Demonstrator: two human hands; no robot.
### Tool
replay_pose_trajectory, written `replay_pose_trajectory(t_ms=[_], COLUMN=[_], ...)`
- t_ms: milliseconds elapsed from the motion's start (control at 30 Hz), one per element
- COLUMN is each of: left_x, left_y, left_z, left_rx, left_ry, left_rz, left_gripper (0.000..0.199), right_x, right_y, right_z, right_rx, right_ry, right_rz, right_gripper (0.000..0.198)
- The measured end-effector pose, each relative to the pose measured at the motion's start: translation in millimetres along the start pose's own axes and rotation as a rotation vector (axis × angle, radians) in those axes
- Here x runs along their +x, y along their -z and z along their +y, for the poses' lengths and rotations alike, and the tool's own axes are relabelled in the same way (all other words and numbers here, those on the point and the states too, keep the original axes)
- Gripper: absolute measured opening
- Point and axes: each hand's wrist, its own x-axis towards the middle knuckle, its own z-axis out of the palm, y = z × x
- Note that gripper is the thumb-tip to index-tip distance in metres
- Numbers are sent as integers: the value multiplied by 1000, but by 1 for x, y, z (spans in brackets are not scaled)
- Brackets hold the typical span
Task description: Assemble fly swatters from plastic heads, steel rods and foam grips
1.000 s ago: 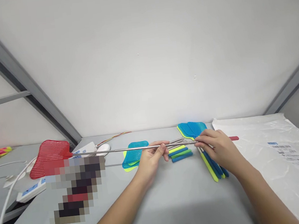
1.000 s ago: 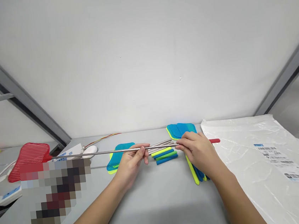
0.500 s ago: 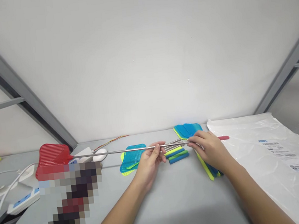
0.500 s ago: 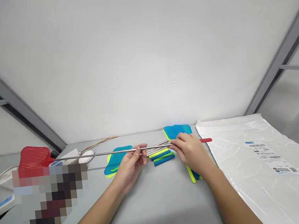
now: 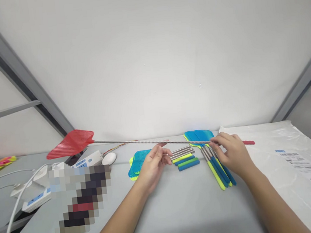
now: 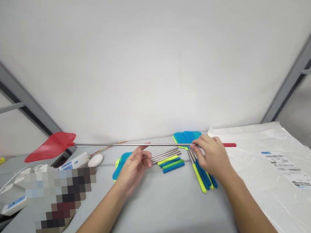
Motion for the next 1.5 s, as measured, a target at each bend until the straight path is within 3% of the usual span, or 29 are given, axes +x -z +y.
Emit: replay_pose_trajectory(t_ms=[200,367,833,1167,1367,1500], left_x=[-4,-3,-2,-2,-3,-1], left_y=[-11,-15,-7,8,17,20], left_z=[-12,-20,-7,13,23,15], left_rx=[127,166,342,202,165,292], left_ry=[17,-23,-170,-254,-280,-225], left_rz=[-26,-7,162,260,245,214], left_gripper=[34,36,35,30,27,27], right_x=[1,0,6,5,2,0], right_y=[-20,-29,-22,-18,-21,-28], right_z=[-37,-50,-42,-29,-27,-33], right_rx=[66,68,109,109,76,59], right_ry=[93,103,40,8,9,30], right_rz=[-47,-63,-139,-107,-107,-77], right_gripper=[17,20,25,27,26,23])
